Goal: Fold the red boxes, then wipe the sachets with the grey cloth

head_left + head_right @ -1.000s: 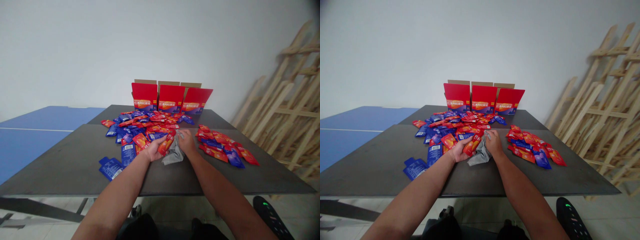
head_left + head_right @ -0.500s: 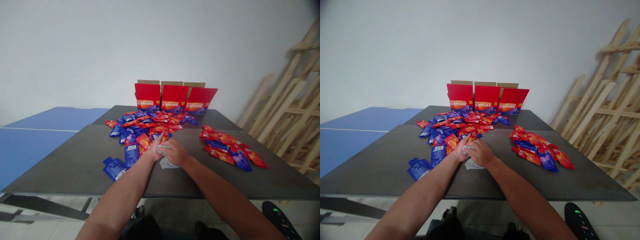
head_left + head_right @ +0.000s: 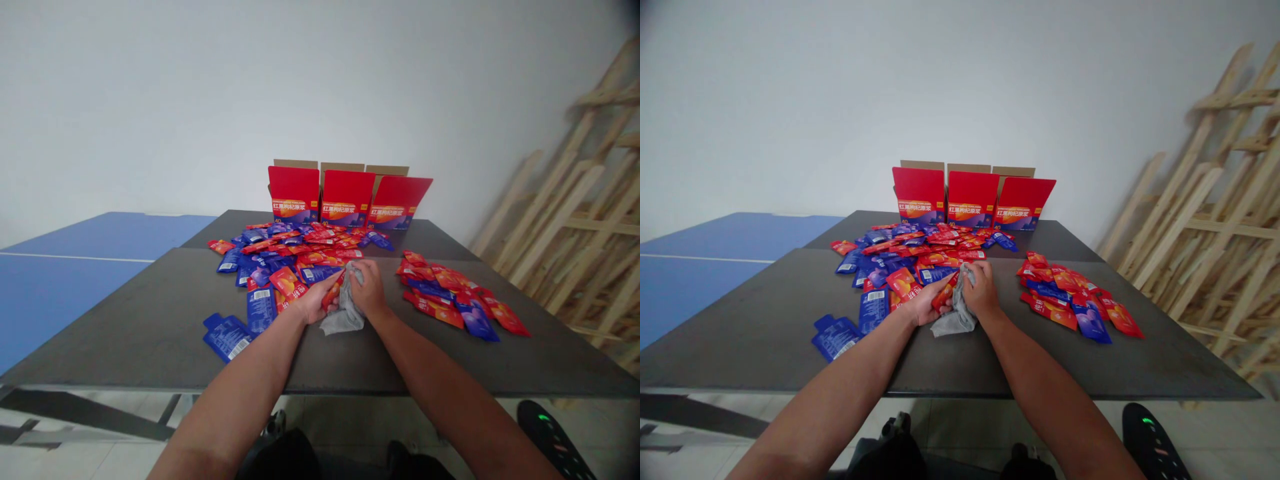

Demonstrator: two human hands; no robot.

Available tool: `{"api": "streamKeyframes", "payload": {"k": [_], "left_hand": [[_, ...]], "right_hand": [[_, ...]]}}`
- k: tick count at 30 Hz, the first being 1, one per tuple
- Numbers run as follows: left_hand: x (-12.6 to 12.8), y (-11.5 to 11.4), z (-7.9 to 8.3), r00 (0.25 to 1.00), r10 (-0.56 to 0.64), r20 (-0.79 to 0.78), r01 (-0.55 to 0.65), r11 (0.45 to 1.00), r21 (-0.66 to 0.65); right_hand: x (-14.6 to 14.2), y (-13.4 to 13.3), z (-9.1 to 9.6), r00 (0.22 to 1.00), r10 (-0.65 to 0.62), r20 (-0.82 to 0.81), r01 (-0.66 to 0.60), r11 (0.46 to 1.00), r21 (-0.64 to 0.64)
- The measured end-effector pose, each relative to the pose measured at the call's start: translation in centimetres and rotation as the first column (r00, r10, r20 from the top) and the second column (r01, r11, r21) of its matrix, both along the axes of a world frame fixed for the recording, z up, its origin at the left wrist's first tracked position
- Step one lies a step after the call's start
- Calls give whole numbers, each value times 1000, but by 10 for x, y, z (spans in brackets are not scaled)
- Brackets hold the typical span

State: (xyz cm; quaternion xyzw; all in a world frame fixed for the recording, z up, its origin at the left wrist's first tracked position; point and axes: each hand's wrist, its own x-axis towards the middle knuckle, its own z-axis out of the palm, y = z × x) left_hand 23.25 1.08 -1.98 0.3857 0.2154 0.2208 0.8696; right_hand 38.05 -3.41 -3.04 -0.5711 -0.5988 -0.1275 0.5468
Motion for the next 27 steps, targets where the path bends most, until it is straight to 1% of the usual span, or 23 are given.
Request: {"api": "streamKeyframes", "payload": {"k": [3, 6, 8, 10, 13, 16, 17, 19, 21, 23, 24, 25, 27], "left_hand": [[-4, -1, 4, 998, -57, 8, 57, 997, -46], [-8, -1, 10, 993, -114, 26, 116, 987, -107], [-10, 0, 13, 991, -112, 68, 121, 982, -144], [-11, 2, 15, 991, -47, 128, 69, 982, -174], [-9, 9, 15, 975, 156, 160, -120, 970, -212], [-5, 15, 12, 921, 369, 125, -339, 918, -207], [-4, 17, 11, 902, 415, 120, -388, 901, -194], [-2, 18, 9, 875, 466, 130, -445, 881, -160], [0, 16, 8, 861, 482, 159, -469, 876, -113], [1, 13, 8, 859, 472, 199, -469, 881, -66], [1, 10, 8, 865, 453, 217, -455, 890, -45], [2, 8, 9, 876, 425, 227, -431, 902, -25], [3, 3, 10, 907, 356, 225, -368, 930, 12]], "right_hand": [[8, 5, -3, 996, -53, -72, 54, 999, -1], [17, 11, -9, 989, -81, -125, 78, 997, -27], [22, 15, -13, 984, -91, -155, 83, 995, -63], [24, 16, -13, 978, -105, -182, 88, 991, -96], [20, 12, -7, 978, -95, -186, 82, 994, -76], [11, 0, 3, 995, 3, -103, -3, 1000, 2], [8, -4, 6, 997, 55, -55, -54, 998, 17], [2, -12, 10, 981, 186, 57, -187, 982, 11], [-1, -17, 11, 925, 341, 171, -337, 940, -52], [-3, -17, 9, 846, 465, 263, -441, 885, -146], [-3, -17, 7, 816, 497, 295, -461, 867, -187], [-2, -15, 6, 799, 509, 321, -461, 860, -218], [0, -12, 4, 803, 480, 353, -416, 876, -245]]}}
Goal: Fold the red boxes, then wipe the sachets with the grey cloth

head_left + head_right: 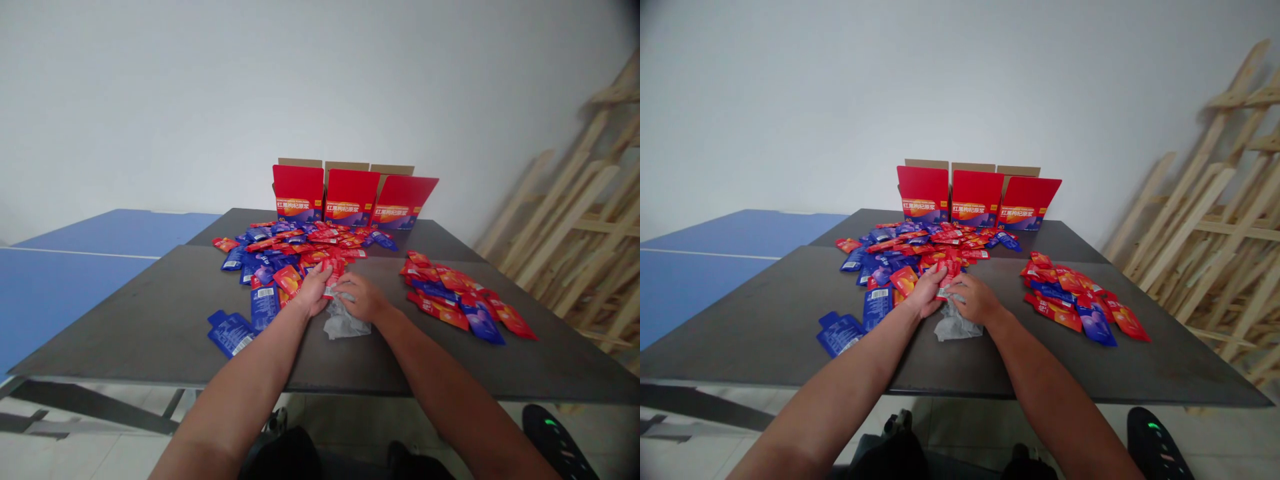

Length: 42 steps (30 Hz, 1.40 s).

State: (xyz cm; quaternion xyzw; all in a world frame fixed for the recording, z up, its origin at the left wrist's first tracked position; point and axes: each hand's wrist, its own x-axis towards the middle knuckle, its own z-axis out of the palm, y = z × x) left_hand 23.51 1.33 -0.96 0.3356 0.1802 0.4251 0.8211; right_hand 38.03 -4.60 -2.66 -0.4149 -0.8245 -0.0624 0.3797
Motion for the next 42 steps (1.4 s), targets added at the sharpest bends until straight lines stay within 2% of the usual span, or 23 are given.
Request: {"api": "streamKeyframes", "payload": {"k": [3, 7, 16, 19, 23, 25, 27, 28, 30, 33, 36, 39, 42], "left_hand": [[1, -6, 1, 996, -83, -26, 84, 996, 25], [1, -7, 0, 985, -169, -40, 170, 985, 22], [-4, -5, -5, 956, -261, -131, 267, 963, 25], [-5, -6, -5, 947, -278, -164, 282, 959, 4], [-6, -6, -1, 945, -293, -147, 291, 956, -35], [-7, -3, 1, 959, -264, -108, 258, 964, -60], [-7, 2, 1, 975, -212, -65, 204, 972, -116], [-8, 4, 1, 981, -188, -47, 179, 972, -155], [-8, 9, 0, 986, -167, -17, 159, 961, -225], [-9, 11, -1, 972, -232, 22, 230, 942, -246], [-8, 7, -2, 939, -344, -12, 333, 915, -228], [-6, 2, -4, 921, -383, -75, 360, 909, -211], [-5, -2, -3, 916, -374, -146, 349, 922, -168]], "right_hand": [[3, 4, -2, 994, -106, -3, 106, 994, 17], [5, 6, -5, 964, -240, -113, 247, 967, 55], [12, 11, -6, 862, -400, -311, 433, 901, 42], [19, 15, -9, 816, -447, -367, 483, 875, 8], [28, 23, -14, 733, -539, -415, 550, 829, -105], [31, 24, -14, 685, -589, -429, 591, 794, -145], [31, 22, -11, 672, -589, -449, 609, 785, -117], [29, 20, -9, 691, -561, -456, 598, 798, -75], [20, 12, -4, 786, -447, -427, 509, 860, 38], [1, 2, 1, 954, -179, -241, 218, 965, 144], [-16, -2, 1, 999, 30, -27, -25, 986, 167], [-23, -2, -1, 997, 38, 63, -49, 979, 196], [-24, -1, -2, 998, -68, -16, 69, 981, 182]]}}
